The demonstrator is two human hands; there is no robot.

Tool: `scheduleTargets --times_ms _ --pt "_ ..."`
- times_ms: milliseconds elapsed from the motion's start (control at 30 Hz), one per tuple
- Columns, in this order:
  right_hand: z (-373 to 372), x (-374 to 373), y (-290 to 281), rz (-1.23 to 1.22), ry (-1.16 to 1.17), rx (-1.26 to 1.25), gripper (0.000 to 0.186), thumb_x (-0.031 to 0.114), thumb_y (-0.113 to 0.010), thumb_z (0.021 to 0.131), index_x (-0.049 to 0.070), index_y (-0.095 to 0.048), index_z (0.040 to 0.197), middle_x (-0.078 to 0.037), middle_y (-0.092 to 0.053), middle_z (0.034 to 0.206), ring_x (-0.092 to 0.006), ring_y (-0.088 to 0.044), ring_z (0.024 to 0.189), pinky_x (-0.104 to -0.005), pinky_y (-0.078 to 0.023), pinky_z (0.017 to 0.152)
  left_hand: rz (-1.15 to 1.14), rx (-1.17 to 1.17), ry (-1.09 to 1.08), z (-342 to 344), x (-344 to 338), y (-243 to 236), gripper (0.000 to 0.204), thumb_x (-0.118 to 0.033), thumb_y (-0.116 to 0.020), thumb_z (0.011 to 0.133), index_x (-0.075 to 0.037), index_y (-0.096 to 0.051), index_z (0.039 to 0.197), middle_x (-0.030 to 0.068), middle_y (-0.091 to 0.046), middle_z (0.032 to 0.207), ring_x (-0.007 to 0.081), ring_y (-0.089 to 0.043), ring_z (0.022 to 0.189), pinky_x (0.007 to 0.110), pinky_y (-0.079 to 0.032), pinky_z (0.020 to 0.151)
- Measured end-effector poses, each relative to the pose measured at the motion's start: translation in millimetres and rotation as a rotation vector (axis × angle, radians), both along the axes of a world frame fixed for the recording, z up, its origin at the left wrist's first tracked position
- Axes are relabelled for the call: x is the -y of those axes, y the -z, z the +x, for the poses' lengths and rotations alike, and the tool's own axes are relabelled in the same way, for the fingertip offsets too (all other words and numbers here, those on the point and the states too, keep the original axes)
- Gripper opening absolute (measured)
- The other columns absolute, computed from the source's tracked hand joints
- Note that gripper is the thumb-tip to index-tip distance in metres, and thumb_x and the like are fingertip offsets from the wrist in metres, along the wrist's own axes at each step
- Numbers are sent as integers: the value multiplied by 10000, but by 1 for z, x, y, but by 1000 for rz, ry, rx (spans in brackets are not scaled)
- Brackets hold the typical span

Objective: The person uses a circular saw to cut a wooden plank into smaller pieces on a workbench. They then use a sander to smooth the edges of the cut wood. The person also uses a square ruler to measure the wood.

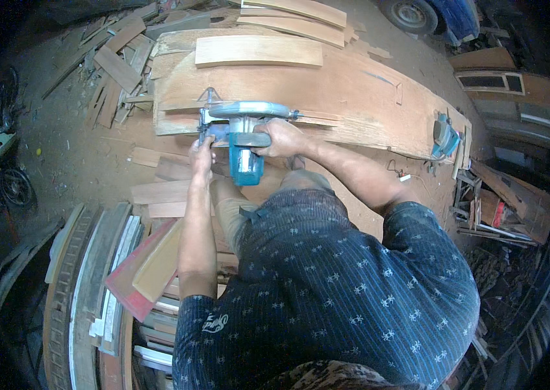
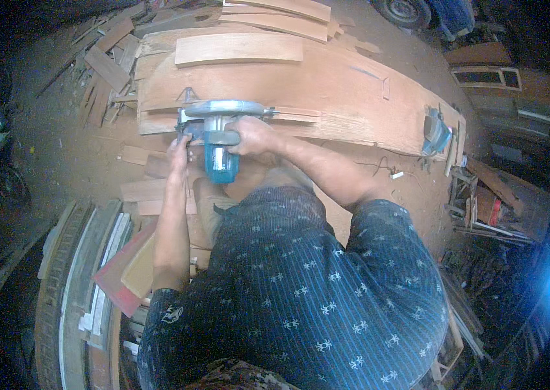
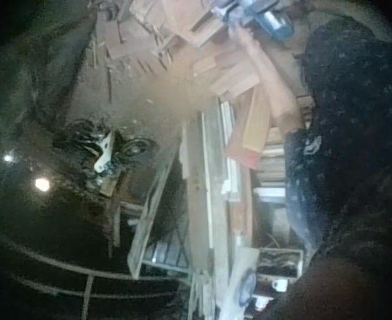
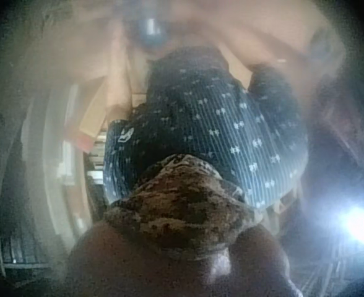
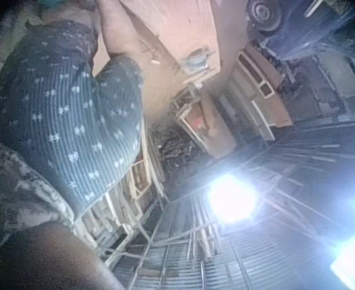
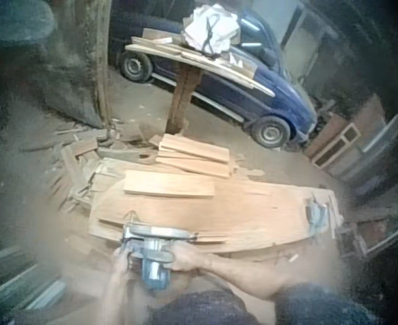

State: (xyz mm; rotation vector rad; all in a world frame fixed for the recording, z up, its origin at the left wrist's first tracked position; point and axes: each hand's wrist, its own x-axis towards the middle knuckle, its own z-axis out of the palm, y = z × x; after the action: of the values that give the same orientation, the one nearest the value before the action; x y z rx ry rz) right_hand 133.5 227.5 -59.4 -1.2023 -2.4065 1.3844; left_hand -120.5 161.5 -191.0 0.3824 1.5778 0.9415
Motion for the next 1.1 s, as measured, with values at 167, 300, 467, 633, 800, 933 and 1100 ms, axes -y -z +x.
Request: scheduleTargets --times_ms 167,300,467,633,800,933,1100 --pt "-26 -5 1 5 -9 23 321 294 -794 748 8 -691 853 -252 -697 843 -452 -679 842 -525 -534 787 1 -28 48 -31 -3 8 237 -307 -741 914 -91 -649 942 -37 -573 695 61 -459 489 244 -364 423" --pt "-46 -9 4 34 -45 -4 354 327 -800 744 10 -700 869 -269 -699 876 -459 -679 849 -528 -537 791 0 9 14 -51 -4 12 237 -321 -732 921 -103 -642 945 -43 -558 682 53 -456 480 236 -353 405" --pt "-97 -17 11 52 -73 30 427 382 -807 747 23 -723 965 -263 -716 928 -446 -695 888 -524 -551 816 -55 -2 -25 -102 -3 20 194 -307 -695 945 -119 -651 959 -52 -560 673 41 -449 482 230 -334 401" --pt "-141 -28 11 -29 -114 6 410 369 -811 772 50 -732 1018 -248 -726 936 -438 -704 909 -513 -559 831 -37 -36 -103 -142 7 17 200 -324 -659 970 -128 -682 996 -50 -569 675 40 -448 499 224 -346 429" --pt "-107 -6 -21 83 -47 -37 423 375 -821 775 93 -748 1081 -212 -737 925 -414 -709 887 -505 -566 830 -11 -94 -81 -122 17 -30 288 -373 -673 990 -103 -695 1089 -47 -583 700 38 -490 538 224 -370 453" --pt "-35 -9 -82 152 95 -17 437 391 -836 751 121 -759 1086 -198 -751 958 -396 -719 895 -501 -572 832 108 -32 19 -54 3 -113 394 -456 -652 1016 -82 -692 1134 -23 -646 826 50 -594 653 209 -470 530" --pt "78 -20 -192 60 357 305 646 455 -848 775 -1 -727 1217 -205 -761 1102 -319 -730 1034 -439 -549 942 35 103 -54 42 7 -45 701 -635 -652 948 -30 -614 1302 55 -708 1030 93 -639 751 252 -537 639"
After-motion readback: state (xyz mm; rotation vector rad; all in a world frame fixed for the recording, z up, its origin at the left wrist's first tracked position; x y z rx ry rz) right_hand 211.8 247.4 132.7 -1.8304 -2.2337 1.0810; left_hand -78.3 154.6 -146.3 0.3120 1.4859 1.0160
